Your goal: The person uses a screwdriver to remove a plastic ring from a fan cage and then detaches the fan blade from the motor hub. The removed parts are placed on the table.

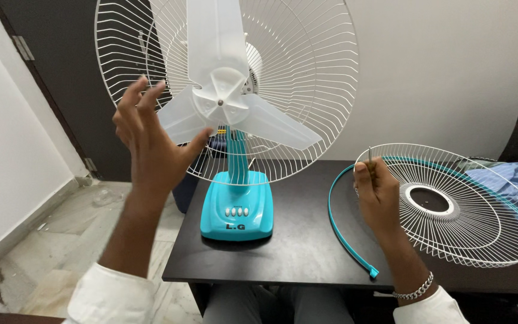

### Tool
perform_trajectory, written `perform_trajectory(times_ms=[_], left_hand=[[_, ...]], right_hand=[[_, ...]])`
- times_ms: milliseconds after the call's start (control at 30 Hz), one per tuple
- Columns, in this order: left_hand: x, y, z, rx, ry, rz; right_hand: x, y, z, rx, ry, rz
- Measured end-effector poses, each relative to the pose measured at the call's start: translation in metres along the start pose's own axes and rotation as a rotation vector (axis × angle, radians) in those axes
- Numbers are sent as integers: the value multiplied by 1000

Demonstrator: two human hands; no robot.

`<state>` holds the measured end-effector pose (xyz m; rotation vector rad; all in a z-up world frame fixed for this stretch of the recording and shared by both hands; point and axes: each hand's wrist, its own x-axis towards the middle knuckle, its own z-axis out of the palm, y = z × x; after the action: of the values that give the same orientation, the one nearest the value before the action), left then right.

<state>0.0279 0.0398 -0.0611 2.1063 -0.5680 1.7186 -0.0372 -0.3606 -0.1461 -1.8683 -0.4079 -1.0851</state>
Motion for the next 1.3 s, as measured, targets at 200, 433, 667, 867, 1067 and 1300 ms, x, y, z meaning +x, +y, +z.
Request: perform_trajectory(times_ms=[200, 433, 667, 867, 1067, 1300], left_hand=[[20, -16, 4, -75, -276, -75], [26, 0, 6, -152, -564, -211], [20, 14, 15, -299, -607, -293], [21, 16, 27, -395, -518, -252], [23, 11, 34, -483, -476, -186], [21, 7, 32, -499, -503, -186]], right_hand=[[6, -13, 10, 18, -74, -56], [14, -19, 17, -17, -68, 4], [18, -24, 29, 43, -81, -30], [26, -41, 40, 18, -149, -46], [35, -62, 55, 4, -177, -122], [41, -69, 65, 4, -174, -164]])
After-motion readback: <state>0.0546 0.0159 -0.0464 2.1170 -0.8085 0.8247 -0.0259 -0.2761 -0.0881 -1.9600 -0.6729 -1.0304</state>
